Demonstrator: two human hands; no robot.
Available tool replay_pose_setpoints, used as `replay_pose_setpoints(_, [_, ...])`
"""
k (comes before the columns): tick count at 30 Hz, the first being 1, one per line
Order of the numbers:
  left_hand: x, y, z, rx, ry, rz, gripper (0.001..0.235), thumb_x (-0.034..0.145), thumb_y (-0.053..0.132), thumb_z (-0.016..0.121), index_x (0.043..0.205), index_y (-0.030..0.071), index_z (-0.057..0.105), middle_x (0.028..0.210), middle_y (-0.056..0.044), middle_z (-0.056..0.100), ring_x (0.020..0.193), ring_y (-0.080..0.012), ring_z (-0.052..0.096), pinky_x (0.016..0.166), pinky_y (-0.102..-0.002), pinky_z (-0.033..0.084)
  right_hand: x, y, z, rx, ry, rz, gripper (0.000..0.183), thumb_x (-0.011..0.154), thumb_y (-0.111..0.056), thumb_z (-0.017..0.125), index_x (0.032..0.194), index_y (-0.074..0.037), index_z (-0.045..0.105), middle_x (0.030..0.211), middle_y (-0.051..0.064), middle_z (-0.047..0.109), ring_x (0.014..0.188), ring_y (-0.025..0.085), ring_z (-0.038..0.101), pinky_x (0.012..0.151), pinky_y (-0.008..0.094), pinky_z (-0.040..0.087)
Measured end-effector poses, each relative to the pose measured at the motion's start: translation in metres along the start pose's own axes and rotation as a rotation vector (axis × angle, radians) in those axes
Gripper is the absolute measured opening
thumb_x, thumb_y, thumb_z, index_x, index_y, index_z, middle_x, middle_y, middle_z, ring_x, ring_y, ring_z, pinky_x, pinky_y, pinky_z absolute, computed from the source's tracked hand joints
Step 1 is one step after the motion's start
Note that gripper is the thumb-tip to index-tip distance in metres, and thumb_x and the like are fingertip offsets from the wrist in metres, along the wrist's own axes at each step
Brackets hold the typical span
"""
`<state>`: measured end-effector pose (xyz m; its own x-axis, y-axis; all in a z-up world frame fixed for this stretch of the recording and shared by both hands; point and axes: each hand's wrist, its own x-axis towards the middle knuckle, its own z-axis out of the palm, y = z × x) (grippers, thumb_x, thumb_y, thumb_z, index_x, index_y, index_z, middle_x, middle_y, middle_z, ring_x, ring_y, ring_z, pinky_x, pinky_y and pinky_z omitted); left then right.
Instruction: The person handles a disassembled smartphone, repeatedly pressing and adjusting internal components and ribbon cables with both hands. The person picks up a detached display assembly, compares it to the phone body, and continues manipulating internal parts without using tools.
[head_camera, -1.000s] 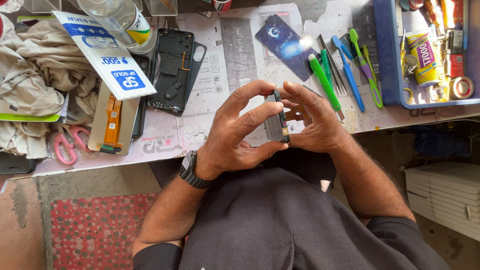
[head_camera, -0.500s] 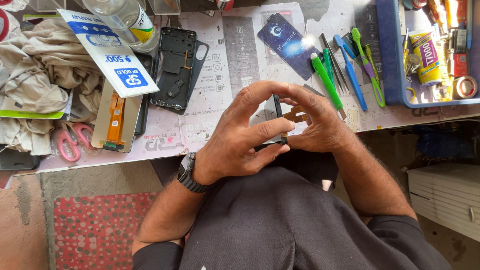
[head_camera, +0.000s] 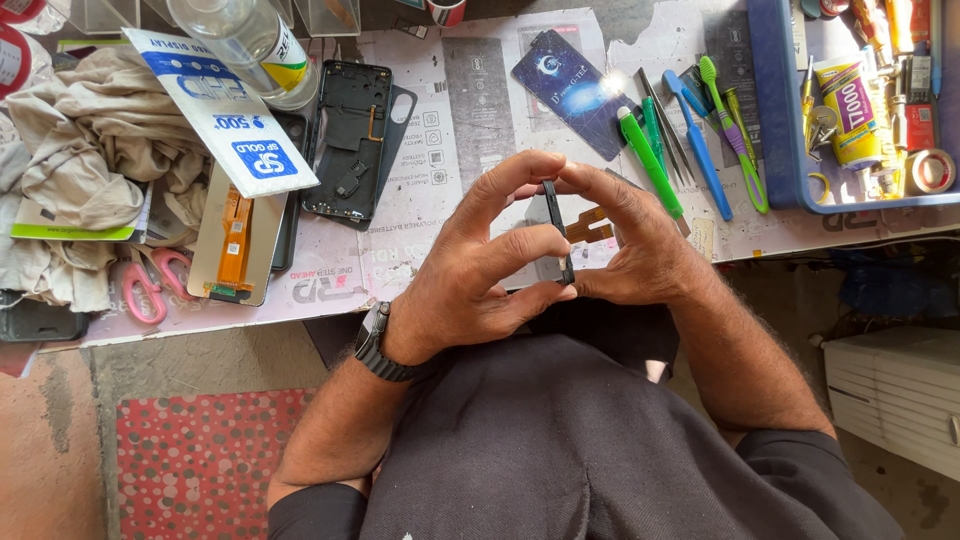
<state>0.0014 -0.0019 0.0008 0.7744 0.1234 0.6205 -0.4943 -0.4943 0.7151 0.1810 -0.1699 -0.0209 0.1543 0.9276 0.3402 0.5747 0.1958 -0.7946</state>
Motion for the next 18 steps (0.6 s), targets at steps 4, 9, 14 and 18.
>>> replay_pose_setpoints(4, [0.004, -0.001, 0.002, -0.025, -0.001, 0.004, 0.04, 0.085, 0.016, 0.095, 0.112, 0.015, 0.066, 0.163, -0.012, 0.034, 0.151, -0.03, 0.04, 0.12, -0.045, 0.053, -0.001, 0.005, 0.0, 0.063, 0.005, -0.019, 0.11, 0.072, -0.015, 0.096, 0.16, -0.017, 0.031, 0.152, 0.017, 0.051, 0.143, 0.028, 0.055, 0.102, 0.039, 0.065])
replay_pose_setpoints(9, [0.006, 0.0, -0.001, 0.014, -0.017, 0.016, 0.042, 0.082, 0.016, 0.096, 0.111, 0.016, 0.066, 0.163, -0.011, 0.034, 0.149, -0.029, 0.042, 0.119, -0.044, 0.051, -0.006, 0.012, 0.002, 0.061, 0.041, -0.029, 0.111, 0.071, -0.016, 0.097, 0.161, -0.016, 0.032, 0.147, 0.014, 0.056, 0.14, 0.025, 0.057, 0.119, 0.045, 0.053])
replay_pose_setpoints(14, [0.012, 0.0, -0.003, 0.026, -0.031, 0.021, 0.043, 0.081, 0.017, 0.097, 0.109, 0.016, 0.065, 0.163, -0.011, 0.034, 0.145, -0.0282, 0.047, 0.119, -0.043, 0.051, -0.009, 0.018, 0.003, 0.094, 0.043, -0.028, 0.108, 0.073, -0.016, 0.097, 0.161, -0.016, 0.033, 0.147, 0.013, 0.057, 0.141, 0.024, 0.057, 0.122, 0.046, 0.052])
replay_pose_setpoints(18, [0.016, 0.001, -0.002, 0.031, -0.057, 0.0, 0.042, 0.081, 0.019, 0.097, 0.106, 0.016, 0.063, 0.163, -0.011, 0.034, 0.141, -0.0281, 0.05, 0.118, -0.042, 0.052, -0.012, 0.019, 0.002, 0.131, 0.045, 0.012, 0.107, 0.073, -0.016, 0.097, 0.16, -0.016, 0.035, 0.148, 0.013, 0.057, 0.142, 0.024, 0.056, 0.122, 0.046, 0.051])
